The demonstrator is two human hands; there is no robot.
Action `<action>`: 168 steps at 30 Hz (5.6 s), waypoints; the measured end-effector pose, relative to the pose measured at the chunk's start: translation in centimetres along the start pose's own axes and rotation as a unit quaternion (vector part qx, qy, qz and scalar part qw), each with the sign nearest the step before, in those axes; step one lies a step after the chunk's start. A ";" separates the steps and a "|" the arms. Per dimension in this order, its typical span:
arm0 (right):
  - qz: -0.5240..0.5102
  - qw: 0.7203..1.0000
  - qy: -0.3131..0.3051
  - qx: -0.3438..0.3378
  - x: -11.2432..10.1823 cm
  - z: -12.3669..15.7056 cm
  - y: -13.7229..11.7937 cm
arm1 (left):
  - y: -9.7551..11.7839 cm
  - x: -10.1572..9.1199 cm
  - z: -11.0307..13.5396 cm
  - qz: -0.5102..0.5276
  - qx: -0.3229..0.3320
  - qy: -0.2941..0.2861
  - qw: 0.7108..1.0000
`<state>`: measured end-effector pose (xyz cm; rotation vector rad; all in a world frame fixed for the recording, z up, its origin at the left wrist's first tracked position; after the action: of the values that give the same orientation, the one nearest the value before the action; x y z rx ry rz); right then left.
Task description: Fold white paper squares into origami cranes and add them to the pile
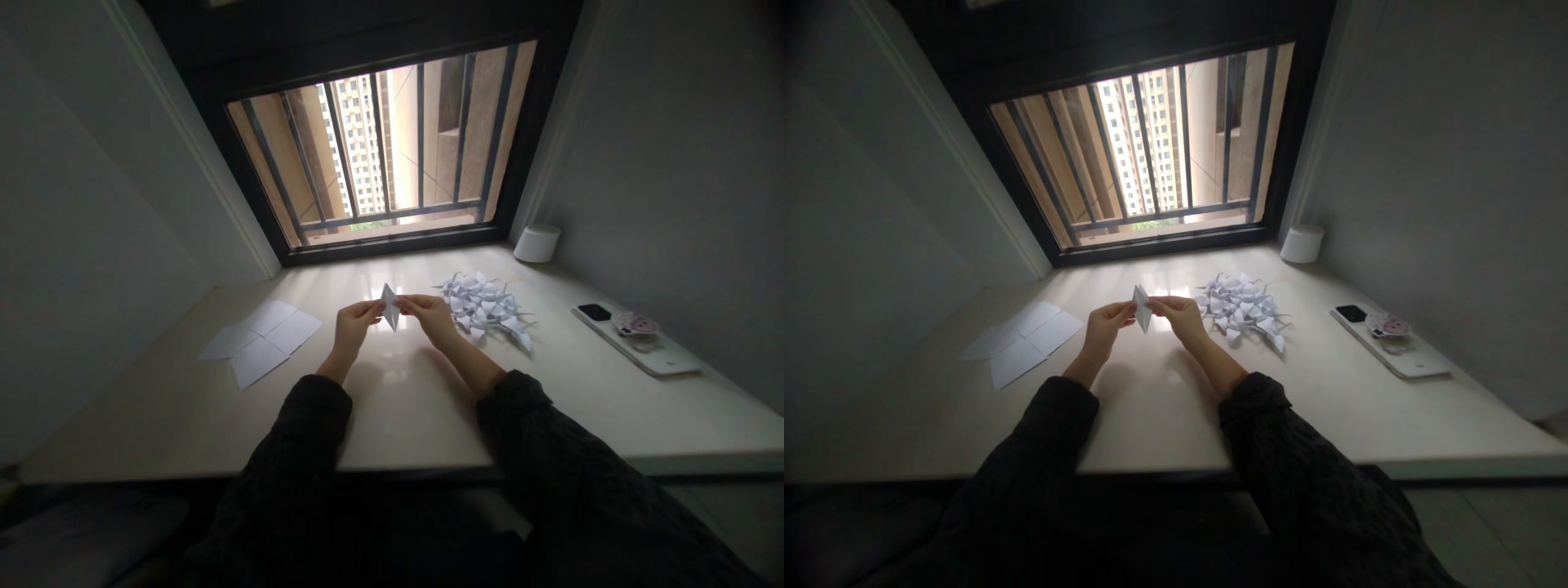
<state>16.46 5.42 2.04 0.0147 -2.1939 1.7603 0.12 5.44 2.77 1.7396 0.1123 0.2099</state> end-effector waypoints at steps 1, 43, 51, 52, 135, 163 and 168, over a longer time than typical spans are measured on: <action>0.005 1.000 0.006 0.000 -0.1 0.0 0.1 | 0.0 0.1 0.1 0.000 0.000 -0.002 1.000; 0.083 0.995 -0.005 -0.047 0.2 0.1 1.1 | -1.7 0.0 0.3 -0.057 -0.059 -0.001 0.997; 0.089 0.996 -0.009 -0.017 0.7 0.4 1.6 | -1.8 -0.4 0.1 -0.039 -0.065 0.027 0.997; 0.096 0.995 -0.013 -0.013 0.7 0.5 1.7 | -1.8 -0.4 0.1 -0.042 -0.062 0.027 0.997; 0.130 0.989 -0.058 0.045 1.0 1.1 2.1 | -1.0 -0.1 0.6 -0.044 0.003 0.045 0.998; 0.112 0.985 -0.121 0.047 2.7 2.5 2.0 | -1.1 -2.2 -0.3 0.018 -0.032 0.157 0.987; 0.115 0.985 -0.120 0.050 2.4 2.4 2.2 | -1.7 -1.9 -0.4 0.037 -0.062 0.128 0.989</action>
<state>13.12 4.08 0.17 -0.0043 -2.3514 2.0902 -1.74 5.77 0.99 1.5891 0.2180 0.4854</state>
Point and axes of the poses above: each hand's wrist, its own z-axis away from the middle knuckle, its own x-axis out of the palm, y = z × x, the point moved 7 cm from there along -z, towards the middle knuckle, and after that the axes turned 12 degrees about y, right-handed, at the moved point
